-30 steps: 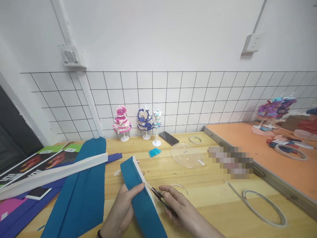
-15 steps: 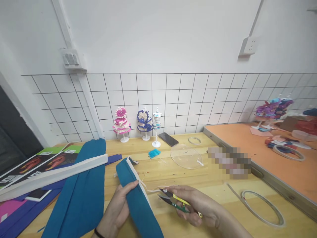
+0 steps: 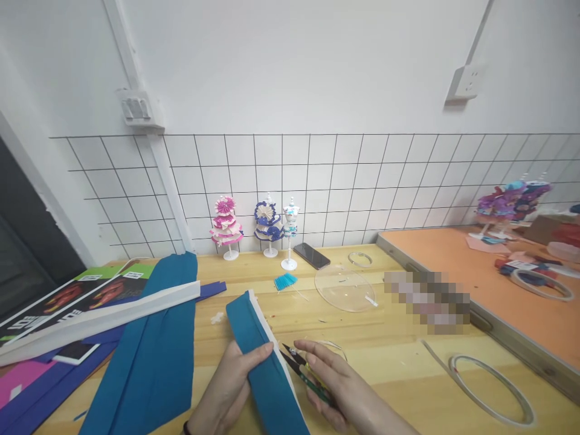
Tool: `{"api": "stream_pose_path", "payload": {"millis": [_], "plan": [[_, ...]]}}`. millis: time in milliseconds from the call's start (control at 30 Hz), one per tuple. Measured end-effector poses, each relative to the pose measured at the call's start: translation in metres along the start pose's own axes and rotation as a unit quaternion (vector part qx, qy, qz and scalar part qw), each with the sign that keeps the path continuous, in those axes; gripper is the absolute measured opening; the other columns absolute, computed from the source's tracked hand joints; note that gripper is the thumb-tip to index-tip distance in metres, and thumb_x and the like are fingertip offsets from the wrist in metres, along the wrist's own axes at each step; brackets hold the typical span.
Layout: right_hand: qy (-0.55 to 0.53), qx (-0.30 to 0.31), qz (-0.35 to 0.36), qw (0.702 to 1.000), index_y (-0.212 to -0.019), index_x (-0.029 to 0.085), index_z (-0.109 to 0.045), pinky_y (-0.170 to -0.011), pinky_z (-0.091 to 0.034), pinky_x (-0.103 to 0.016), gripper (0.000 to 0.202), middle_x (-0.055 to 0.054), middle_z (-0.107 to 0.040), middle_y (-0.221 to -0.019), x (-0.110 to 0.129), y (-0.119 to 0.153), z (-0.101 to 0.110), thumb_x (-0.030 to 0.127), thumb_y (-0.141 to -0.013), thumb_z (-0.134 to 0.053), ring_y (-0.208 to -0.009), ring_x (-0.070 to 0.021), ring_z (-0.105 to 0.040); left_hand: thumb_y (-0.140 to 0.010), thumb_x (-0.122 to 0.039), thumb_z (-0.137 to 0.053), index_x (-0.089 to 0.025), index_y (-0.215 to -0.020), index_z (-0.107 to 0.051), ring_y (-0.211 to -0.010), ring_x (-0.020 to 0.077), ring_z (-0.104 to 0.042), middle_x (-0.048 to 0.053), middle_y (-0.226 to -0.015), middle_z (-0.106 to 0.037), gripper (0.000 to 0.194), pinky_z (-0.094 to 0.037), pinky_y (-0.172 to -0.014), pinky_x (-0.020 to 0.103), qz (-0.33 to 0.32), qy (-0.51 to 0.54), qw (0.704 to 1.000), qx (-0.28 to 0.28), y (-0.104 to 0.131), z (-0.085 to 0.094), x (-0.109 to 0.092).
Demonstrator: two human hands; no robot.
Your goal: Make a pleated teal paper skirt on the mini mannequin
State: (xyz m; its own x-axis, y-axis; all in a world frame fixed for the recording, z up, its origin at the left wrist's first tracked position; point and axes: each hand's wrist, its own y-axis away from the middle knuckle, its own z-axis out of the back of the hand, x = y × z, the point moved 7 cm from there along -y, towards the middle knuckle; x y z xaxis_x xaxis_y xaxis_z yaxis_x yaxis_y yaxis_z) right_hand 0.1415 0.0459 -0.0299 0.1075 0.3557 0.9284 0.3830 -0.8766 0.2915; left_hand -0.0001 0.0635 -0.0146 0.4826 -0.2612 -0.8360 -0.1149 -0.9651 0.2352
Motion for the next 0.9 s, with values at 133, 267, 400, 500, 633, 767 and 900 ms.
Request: {"api": "stream_pose_path", "payload": {"millis": [133, 267, 400, 500, 633, 767, 900], "plan": [[-0.005, -0.035, 0.005, 0.999, -0.109, 0.024, -0.056, -0.040, -0.037, -0.017, 0.053, 0.005, -0.051, -0.048, -0.001, 0.001, -0.001, 0.059, -0.070, -0.056, -0.039, -0.0080, -0.045, -0.064, -0.018, -0.071, -0.013, -0.091, -0.065, -0.075, 0.0236, -0.066, 0.009, -0.082, -0.073, 0.028, -0.052, -0.072, 0.037, -0.005, 0.008, 1.000, -0.001, 0.001, -0.001, 0.000], [-0.012, -0.064, 0.019, 0.998, -0.110, 0.025, -0.057, -0.054, -0.047, -0.022, 0.057, -0.002, -0.065, -0.076, -0.001, 0.001, -0.001, 0.061, -0.066, -0.059, -0.063, -0.0152, -0.060, -0.063, -0.018, -0.073, -0.014, -0.091, -0.065, -0.069, 0.0210, -0.066, 0.007, -0.077, -0.073, 0.029, -0.052, -0.066, 0.032, -0.001, 0.001, 1.000, -0.005, 0.001, -0.004, 0.002], [0.020, -0.079, 0.050, 0.995, -0.109, 0.022, -0.060, -0.058, -0.049, -0.027, 0.063, -0.007, -0.068, -0.083, 0.003, 0.001, 0.004, 0.064, -0.062, -0.060, -0.071, -0.0211, -0.062, -0.057, -0.019, -0.076, -0.014, -0.086, -0.066, -0.068, 0.0208, -0.066, 0.007, -0.075, -0.073, 0.030, -0.052, -0.063, 0.030, -0.008, -0.007, 1.000, -0.016, 0.004, -0.010, 0.005], [0.037, -0.094, 0.064, 0.993, -0.108, 0.022, -0.062, -0.058, -0.050, -0.029, 0.064, -0.007, -0.069, -0.080, 0.003, 0.000, 0.008, 0.065, -0.060, -0.060, -0.071, -0.0235, -0.063, -0.057, -0.021, -0.076, -0.014, -0.082, -0.066, -0.065, 0.0208, -0.065, 0.007, -0.072, -0.072, 0.028, -0.051, -0.061, 0.031, -0.009, -0.015, 1.000, -0.024, 0.007, -0.015, 0.007], [0.014, -0.111, 0.053, 0.992, -0.115, 0.024, -0.057, -0.058, -0.051, -0.028, 0.067, -0.008, -0.069, -0.087, -0.006, -0.001, 0.003, 0.066, -0.063, -0.056, -0.077, -0.0242, -0.063, -0.056, -0.020, -0.076, -0.015, -0.081, -0.065, -0.066, 0.0215, -0.065, 0.005, -0.069, -0.071, 0.027, -0.051, -0.062, 0.032, -0.017, -0.014, 0.999, -0.039, 0.009, -0.017, 0.009], [-0.031, -0.145, 0.058, 0.987, -0.118, 0.024, -0.053, -0.067, -0.050, -0.025, 0.069, -0.007, -0.060, -0.113, -0.017, -0.001, -0.001, 0.066, -0.064, -0.056, -0.094, -0.0231, -0.059, -0.057, -0.020, -0.075, -0.014, -0.078, -0.064, -0.068, 0.0223, -0.064, 0.005, -0.070, -0.071, 0.024, -0.050, -0.064, 0.033, -0.021, -0.019, 0.998, -0.048, 0.007, -0.015, 0.011], [0.002, -0.155, 0.098, 0.983, -0.117, 0.022, -0.053, -0.073, -0.048, -0.025, 0.068, -0.008, -0.058, -0.115, -0.017, -0.003, 0.001, 0.066, -0.066, -0.054, -0.097, -0.0227, -0.057, -0.057, -0.021, -0.075, -0.016, -0.080, -0.064, -0.069, 0.0225, -0.065, 0.004, -0.068, -0.070, 0.027, -0.050, -0.064, 0.032, -0.023, -0.022, 0.997, -0.066, 0.007, -0.012, 0.013]]}}
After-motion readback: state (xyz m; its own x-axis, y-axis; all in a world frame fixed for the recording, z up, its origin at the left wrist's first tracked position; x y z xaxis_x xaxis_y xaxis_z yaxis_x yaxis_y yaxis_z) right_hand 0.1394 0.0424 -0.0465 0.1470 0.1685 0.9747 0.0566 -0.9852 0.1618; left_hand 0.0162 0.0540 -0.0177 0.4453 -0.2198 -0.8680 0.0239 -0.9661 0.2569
